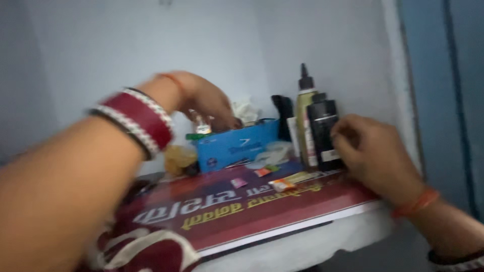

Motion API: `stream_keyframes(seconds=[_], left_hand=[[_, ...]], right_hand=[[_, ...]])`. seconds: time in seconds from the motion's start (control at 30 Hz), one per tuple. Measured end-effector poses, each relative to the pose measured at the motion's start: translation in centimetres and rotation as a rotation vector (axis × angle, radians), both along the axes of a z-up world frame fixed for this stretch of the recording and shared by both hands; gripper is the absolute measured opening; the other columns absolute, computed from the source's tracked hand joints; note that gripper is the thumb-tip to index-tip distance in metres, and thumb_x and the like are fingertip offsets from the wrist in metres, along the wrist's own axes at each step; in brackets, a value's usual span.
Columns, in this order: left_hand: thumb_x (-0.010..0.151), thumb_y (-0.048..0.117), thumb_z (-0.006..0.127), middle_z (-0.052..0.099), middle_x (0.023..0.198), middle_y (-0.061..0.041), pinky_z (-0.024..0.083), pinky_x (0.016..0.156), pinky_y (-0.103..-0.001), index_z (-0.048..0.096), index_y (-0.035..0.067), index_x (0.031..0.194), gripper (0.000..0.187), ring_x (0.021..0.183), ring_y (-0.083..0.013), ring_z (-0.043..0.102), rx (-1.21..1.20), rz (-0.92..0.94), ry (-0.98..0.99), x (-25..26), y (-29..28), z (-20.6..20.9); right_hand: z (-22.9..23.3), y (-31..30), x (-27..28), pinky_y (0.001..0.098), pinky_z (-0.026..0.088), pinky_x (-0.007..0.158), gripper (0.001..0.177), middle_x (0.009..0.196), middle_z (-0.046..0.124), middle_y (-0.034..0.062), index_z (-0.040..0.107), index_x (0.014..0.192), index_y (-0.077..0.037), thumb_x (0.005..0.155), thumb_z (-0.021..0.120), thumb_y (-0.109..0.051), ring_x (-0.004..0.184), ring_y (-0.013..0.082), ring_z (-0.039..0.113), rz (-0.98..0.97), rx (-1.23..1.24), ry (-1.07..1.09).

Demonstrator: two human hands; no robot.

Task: The person wipes a small glass bottle and a white tube with a maroon cloth, then wipes the surface of a cluttered shelf. The person moves various items on the shelf while cleaning.

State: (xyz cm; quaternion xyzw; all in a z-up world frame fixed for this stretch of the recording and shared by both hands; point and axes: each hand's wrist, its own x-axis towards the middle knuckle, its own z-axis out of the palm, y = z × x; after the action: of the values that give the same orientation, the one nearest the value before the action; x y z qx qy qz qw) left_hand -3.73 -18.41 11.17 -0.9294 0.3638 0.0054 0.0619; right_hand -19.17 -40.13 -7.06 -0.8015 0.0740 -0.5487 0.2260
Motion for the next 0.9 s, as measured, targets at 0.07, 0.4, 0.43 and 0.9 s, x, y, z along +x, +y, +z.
stream_keyframes(seconds=[0.07, 0.4, 0.43, 0.9], left_hand=[[0.090, 0.062, 0.058, 0.056, 0.153, -0.009, 0.041, 0.118, -0.051, 0.056, 0.023, 0.147, 0.069, 0.146, -0.0311, 0.048, -0.013, 0.203, -0.181, -2.5, 5.4, 0.0], [0.072, 0.080, 0.060, 0.015, 0.171, -0.015, 0.015, 0.131, -0.048, 0.013, 0.019, 0.164, 0.120, 0.162, -0.0298, 0.011, 0.109, 0.511, 0.036, -0.9, 27.0, -8.9], [0.070, 0.079, 0.062, 0.017, 0.171, -0.014, 0.019, 0.131, -0.044, 0.009, 0.018, 0.163, 0.123, 0.161, -0.0280, 0.014, 0.066, 0.487, 0.089, -0.4, 28.3, -9.6], [0.074, 0.030, 0.076, 0.078, 0.108, -0.015, 0.056, 0.097, -0.037, 0.077, 0.009, 0.110, 0.041, 0.104, -0.0280, 0.074, -0.472, 0.270, -0.330, 2.7, 29.7, -11.7]], right_hand=[[0.0, 0.2, 0.2, 0.0382, 0.062, 0.076, 0.019, 0.095, 0.076, 0.0149, 0.071, 0.107, -0.004, 0.094, 0.062, -0.016, 0.081, 0.0245, 0.075, -0.072, 0.000, 0.069], [0.0, 0.9, 0.9, 0.0412, 0.062, 0.074, 0.025, 0.092, 0.075, 0.0187, 0.071, 0.118, -0.002, 0.099, 0.065, -0.017, 0.076, 0.0287, 0.075, -0.183, -0.068, 0.047], [0.2, 1.4, 0.9, 0.0405, 0.063, 0.069, 0.026, 0.089, 0.075, 0.0195, 0.069, 0.122, -0.002, 0.101, 0.062, -0.016, 0.072, 0.0282, 0.075, -0.193, -0.021, 0.090], [4.7, 13.7, -0.8, 0.0362, 0.061, 0.079, 0.030, 0.106, 0.076, 0.0099, 0.069, 0.114, -0.009, 0.098, 0.062, -0.033, 0.090, 0.0210, 0.075, 0.113, -0.194, 0.204]])
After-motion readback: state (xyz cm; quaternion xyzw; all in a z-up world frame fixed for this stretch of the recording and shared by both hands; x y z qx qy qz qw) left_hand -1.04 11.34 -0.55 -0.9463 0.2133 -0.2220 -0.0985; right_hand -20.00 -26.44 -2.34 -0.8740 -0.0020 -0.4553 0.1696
